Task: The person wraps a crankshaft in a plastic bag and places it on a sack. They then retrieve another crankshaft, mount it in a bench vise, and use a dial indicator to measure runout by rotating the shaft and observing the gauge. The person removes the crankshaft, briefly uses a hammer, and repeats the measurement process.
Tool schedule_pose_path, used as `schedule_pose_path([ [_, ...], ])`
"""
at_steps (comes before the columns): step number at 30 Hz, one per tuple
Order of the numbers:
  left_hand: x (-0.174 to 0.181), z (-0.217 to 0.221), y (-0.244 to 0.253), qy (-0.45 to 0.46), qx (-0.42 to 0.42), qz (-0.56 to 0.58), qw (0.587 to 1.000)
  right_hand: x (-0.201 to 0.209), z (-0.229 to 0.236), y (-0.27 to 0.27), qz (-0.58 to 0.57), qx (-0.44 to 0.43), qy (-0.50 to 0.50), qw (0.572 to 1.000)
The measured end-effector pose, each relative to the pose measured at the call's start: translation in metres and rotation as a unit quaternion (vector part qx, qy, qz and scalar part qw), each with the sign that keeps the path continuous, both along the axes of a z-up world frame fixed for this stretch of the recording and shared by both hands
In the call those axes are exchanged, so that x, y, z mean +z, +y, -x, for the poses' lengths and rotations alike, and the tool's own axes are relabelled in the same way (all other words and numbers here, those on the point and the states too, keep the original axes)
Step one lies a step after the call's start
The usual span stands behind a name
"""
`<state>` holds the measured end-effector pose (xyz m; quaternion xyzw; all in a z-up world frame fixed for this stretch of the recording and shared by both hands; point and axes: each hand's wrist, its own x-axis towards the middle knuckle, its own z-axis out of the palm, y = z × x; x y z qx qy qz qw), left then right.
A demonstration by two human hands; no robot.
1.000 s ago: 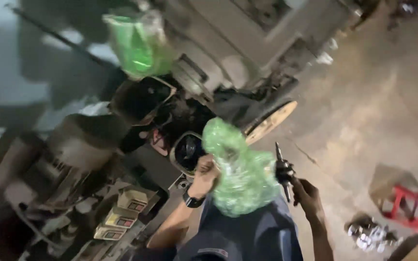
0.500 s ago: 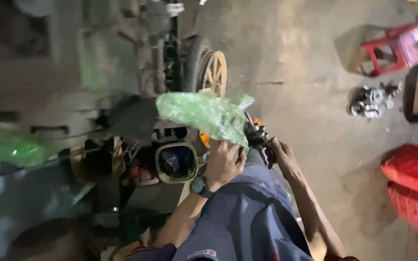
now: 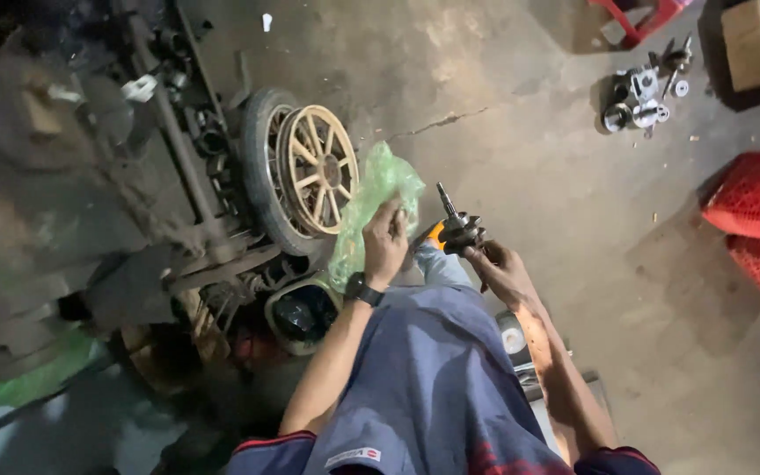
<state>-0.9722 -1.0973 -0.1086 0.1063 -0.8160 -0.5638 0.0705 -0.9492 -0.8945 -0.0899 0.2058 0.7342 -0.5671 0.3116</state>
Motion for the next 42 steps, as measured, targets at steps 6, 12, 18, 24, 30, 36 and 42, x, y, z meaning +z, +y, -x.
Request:
schedule_pose_path([
  [6, -0.052, 0.066, 0.04, 0.013, -0.328, 0.117, 0.937, -0.026, -0.004, 0.088, -0.042, -0.052, -0.03, 0.997],
  [12, -0.108, 0.172, 0.072, 0.277, -0.357, 0.523, 0.722, -0.046, -0.037, 0.169, -0.108, -0.104, -0.102, 0.983],
  [18, -0.143, 0.235, 0.13, 0.003, -0.393, 0.458, 0.797, -0.082, -0.106, 0.216, -0.118, -0.255, -0.113, 0.953],
  [24, -0.162, 0.257, 0.189, -0.15, -0.499, 0.485, 0.702, -0.078, -0.136, 0.225, -0.143, -0.407, -0.167, 0.886],
  [30, -0.135, 0.229, 0.242, -0.147, -0.426, 0.241, 0.859, -0.047, -0.1, 0.228, -0.188, -0.384, -0.168, 0.888],
  [36, -0.094, 0.198, 0.271, -0.159, -0.389, 0.069, 0.905, 0.074, 0.019, 0.205, -0.251, -0.326, -0.047, 0.91],
  [42, -0.046, 0.217, 0.276, -0.302, -0.308, -0.106, 0.896, 0.121, 0.137, 0.196, -0.204, -0.317, 0.183, 0.908],
])
